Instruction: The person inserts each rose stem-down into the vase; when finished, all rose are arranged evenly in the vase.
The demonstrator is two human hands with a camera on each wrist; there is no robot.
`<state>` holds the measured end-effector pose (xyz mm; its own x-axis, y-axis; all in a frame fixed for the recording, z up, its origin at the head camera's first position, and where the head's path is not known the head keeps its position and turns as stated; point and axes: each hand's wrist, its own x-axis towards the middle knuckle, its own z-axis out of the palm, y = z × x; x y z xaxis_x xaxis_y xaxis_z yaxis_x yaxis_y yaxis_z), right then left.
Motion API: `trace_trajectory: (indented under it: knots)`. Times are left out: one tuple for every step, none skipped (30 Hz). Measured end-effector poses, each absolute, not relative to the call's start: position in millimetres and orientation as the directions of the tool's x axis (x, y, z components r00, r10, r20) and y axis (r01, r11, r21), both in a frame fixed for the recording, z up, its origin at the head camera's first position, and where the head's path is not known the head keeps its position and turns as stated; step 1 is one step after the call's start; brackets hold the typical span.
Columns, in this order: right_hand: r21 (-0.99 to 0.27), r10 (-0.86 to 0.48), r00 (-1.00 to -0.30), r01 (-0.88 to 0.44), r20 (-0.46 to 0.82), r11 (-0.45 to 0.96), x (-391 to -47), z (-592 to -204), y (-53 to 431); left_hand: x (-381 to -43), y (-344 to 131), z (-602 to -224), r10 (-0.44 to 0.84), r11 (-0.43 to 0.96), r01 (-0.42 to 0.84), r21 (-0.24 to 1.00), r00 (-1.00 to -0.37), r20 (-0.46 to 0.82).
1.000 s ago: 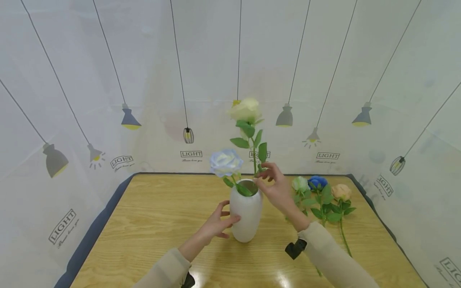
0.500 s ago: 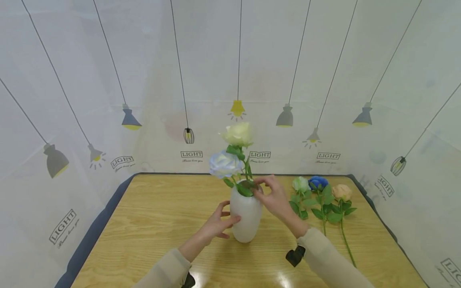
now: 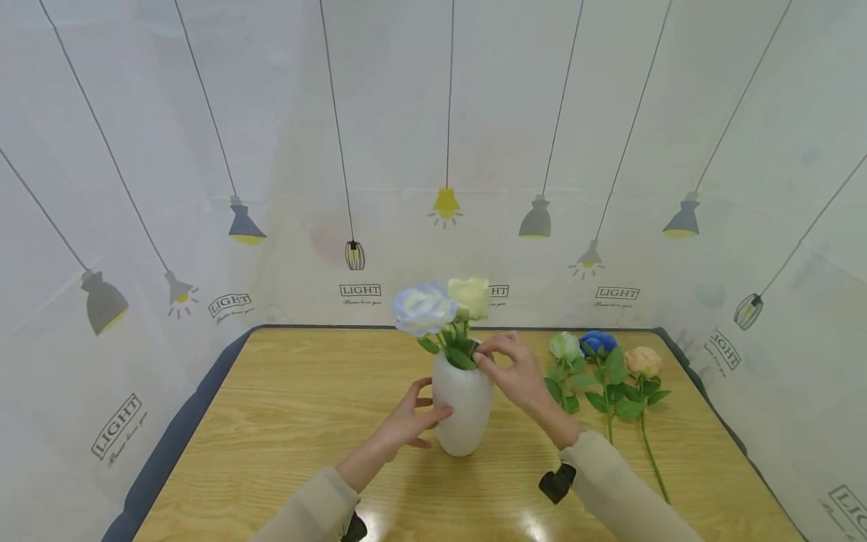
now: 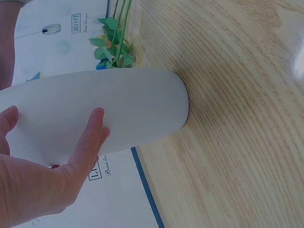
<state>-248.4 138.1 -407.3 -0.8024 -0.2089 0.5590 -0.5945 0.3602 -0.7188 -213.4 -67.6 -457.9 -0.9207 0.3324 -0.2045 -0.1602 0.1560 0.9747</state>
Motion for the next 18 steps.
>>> trace_trajectory:
  knots:
    - [-0.733, -0.195, -0.809, -0.586, 0.554, 0.346, -248.2, -406.3, 138.9, -213.3, -67.5, -457.9, 0.330, 0.158, -0.160, 0.974, -0.921, -0.205]
    - [-0.753, -0.176, -0.822, -0.568, 0.542, 0.331, -247.1, -404.0, 139.7, -213.5, -67.4, -458.0, 0.328, 0.159, -0.159, 0.974, -0.922, -0.204]
    - [-0.767, -0.155, -0.830, -0.556, 0.536, 0.320, -244.2, -399.1, 140.0, -213.4, -67.3, -457.9, 0.327, 0.160, -0.158, 0.974, -0.923, -0.203]
    - [-0.780, -0.134, -0.836, -0.545, 0.532, 0.307, -241.7, -394.6, 140.9, -213.3, -67.2, -457.9, 0.325, 0.161, -0.157, 0.974, -0.924, -0.203]
    - [-0.795, -0.115, -0.846, -0.529, 0.521, 0.296, -239.7, -390.4, 142.7, -213.2, -67.3, -457.9, 0.325, 0.161, -0.155, 0.975, -0.924, -0.201]
    - [-0.806, -0.091, -0.856, -0.510, 0.508, 0.301, -239.9, -389.4, 145.8, -213.1, -67.3, -457.9, 0.326, 0.161, -0.154, 0.975, -0.924, -0.199]
    - [-0.813, -0.071, -0.865, -0.492, 0.497, 0.312, -240.8, -389.7, 149.5, -213.2, -67.4, -458.0, 0.326, 0.160, -0.152, 0.975, -0.924, -0.198]
    - [-0.819, -0.051, -0.871, -0.479, 0.489, 0.315, -241.8, -389.8, 153.2, -213.2, -67.4, -458.1, 0.328, 0.159, -0.151, 0.976, -0.924, -0.196]
    - [-0.823, -0.033, -0.875, -0.467, 0.483, 0.323, -244.1, -391.9, 157.8, -213.1, -67.5, -458.1, 0.329, 0.159, -0.150, 0.976, -0.924, -0.196]
    - [-0.831, -0.015, -0.881, -0.451, 0.472, 0.326, -248.5, -396.8, 163.3, -213.1, -67.6, -458.2, 0.328, 0.160, -0.150, 0.976, -0.924, -0.196]
    - [-0.840, -0.001, -0.890, -0.431, 0.457, 0.331, -252.8, -402.0, 169.1, -213.1, -67.6, -458.2, 0.328, 0.161, -0.150, 0.975, -0.924, -0.196]
    - [-0.847, 0.015, -0.898, -0.408, 0.439, 0.341, -256.7, -407.3, 174.6, -213.1, -67.6, -458.1, 0.327, 0.162, -0.150, 0.975, -0.924, -0.197]
    - [-0.855, 0.030, -0.903, -0.394, 0.428, 0.339, -258.4, -409.2, 178.8, -212.9, -67.6, -458.0, 0.326, 0.162, -0.151, 0.975, -0.925, -0.197]
    - [-0.864, 0.044, -0.907, -0.383, 0.419, 0.327, -260.1, -411.2, 182.8, -212.7, -67.5, -457.7, 0.325, 0.162, -0.151, 0.975, -0.925, -0.198]
    - [-0.870, 0.057, -0.911, -0.369, 0.408, 0.328, -261.3, -413.4, 186.9, -212.5, -67.4, -457.3, 0.325, 0.162, -0.152, 0.975, -0.925, -0.198]
    - [-0.876, 0.067, -0.915, -0.357, 0.398, 0.324, -261.9, -415.2, 190.5, -212.2, -67.4, -457.0, 0.325, 0.161, -0.152, 0.975, -0.925, -0.198]
    - [-0.883, 0.075, -0.922, -0.338, 0.380, 0.326, -262.2, -417.3, 194.1, -212.0, -67.4, -456.7, 0.325, 0.162, -0.152, 0.975, -0.925, -0.198]
    - [-0.889, 0.084, -0.927, -0.321, 0.365, 0.326, -262.0, -419.2, 197.3, -211.8, -67.3, -456.5, 0.326, 0.161, -0.153, 0.975, -0.924, -0.199]
